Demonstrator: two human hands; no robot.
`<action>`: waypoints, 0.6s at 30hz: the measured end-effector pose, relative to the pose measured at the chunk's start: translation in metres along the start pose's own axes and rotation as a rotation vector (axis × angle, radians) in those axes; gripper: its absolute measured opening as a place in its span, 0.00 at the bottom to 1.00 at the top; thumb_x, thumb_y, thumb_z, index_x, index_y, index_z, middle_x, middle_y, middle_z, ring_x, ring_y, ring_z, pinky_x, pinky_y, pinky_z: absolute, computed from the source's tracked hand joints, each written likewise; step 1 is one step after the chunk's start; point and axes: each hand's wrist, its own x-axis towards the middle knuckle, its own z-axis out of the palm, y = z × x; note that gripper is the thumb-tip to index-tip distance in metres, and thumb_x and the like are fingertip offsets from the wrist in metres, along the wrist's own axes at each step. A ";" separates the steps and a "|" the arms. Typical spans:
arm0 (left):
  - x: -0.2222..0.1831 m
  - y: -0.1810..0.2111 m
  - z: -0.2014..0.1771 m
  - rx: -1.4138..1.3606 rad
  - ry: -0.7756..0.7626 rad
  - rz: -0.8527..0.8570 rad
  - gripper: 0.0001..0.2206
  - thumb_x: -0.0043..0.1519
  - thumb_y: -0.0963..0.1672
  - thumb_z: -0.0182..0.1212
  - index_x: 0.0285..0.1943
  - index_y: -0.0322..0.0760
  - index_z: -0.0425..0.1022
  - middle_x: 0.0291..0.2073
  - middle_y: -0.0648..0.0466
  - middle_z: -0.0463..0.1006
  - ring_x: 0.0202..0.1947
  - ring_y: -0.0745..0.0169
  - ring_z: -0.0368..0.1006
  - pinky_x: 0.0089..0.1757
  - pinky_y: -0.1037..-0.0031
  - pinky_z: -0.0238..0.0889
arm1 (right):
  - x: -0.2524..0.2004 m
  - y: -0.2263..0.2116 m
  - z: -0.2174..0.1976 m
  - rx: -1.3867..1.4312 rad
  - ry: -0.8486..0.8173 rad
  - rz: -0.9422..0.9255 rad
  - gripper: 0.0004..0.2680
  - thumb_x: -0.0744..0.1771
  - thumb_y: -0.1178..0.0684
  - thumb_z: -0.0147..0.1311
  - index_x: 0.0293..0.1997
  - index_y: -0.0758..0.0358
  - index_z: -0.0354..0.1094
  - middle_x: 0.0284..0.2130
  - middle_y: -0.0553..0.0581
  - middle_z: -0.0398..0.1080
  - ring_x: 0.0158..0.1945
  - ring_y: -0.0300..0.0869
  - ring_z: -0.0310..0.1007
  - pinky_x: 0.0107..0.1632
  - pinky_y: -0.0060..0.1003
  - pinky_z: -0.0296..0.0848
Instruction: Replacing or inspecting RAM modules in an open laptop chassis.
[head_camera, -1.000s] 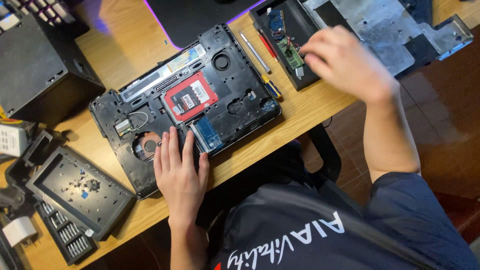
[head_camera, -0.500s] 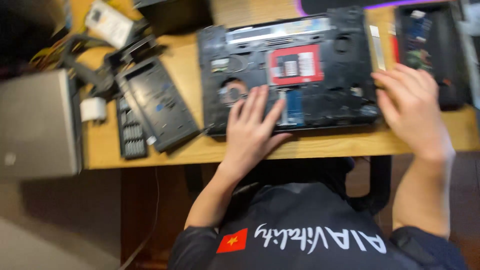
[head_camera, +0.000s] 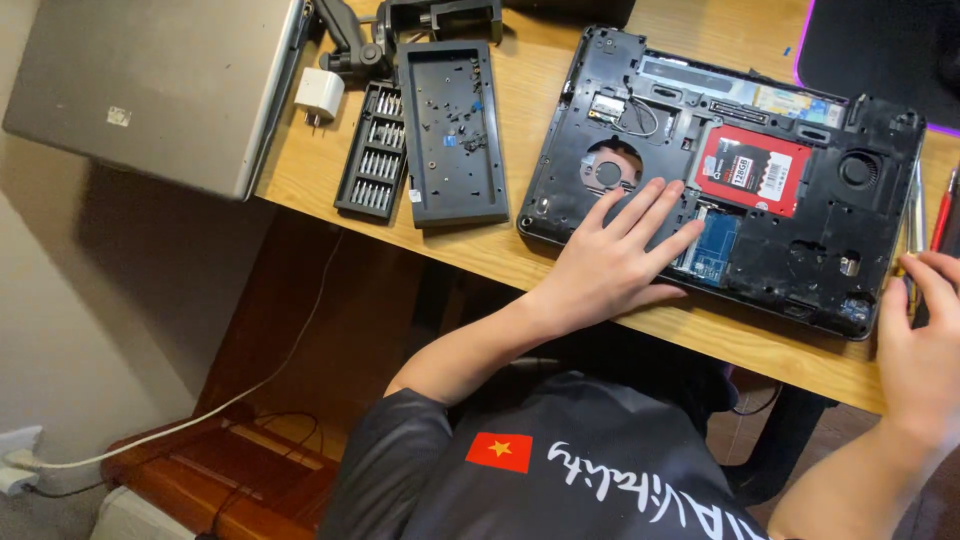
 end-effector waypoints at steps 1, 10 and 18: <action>0.000 0.000 0.001 -0.001 -0.001 0.003 0.35 0.58 0.57 0.68 0.72 0.44 0.66 0.72 0.39 0.62 0.74 0.44 0.57 0.68 0.50 0.53 | 0.000 -0.001 0.000 0.027 0.006 -0.010 0.06 0.74 0.62 0.53 0.58 0.72 0.70 0.57 0.64 0.69 0.60 0.56 0.70 0.64 0.45 0.68; 0.002 0.000 0.000 0.002 -0.012 0.010 0.35 0.58 0.57 0.68 0.72 0.43 0.67 0.72 0.40 0.62 0.74 0.45 0.58 0.67 0.49 0.52 | -0.007 0.008 0.001 -0.040 0.042 -0.091 0.05 0.74 0.65 0.54 0.56 0.71 0.71 0.57 0.63 0.66 0.62 0.56 0.68 0.65 0.45 0.69; 0.001 -0.002 -0.005 -0.032 -0.023 0.041 0.34 0.58 0.56 0.69 0.71 0.42 0.68 0.72 0.40 0.62 0.73 0.44 0.58 0.67 0.50 0.52 | -0.017 0.056 0.015 -0.268 0.066 -0.180 0.06 0.69 0.63 0.57 0.51 0.65 0.73 0.57 0.57 0.67 0.65 0.50 0.64 0.70 0.42 0.62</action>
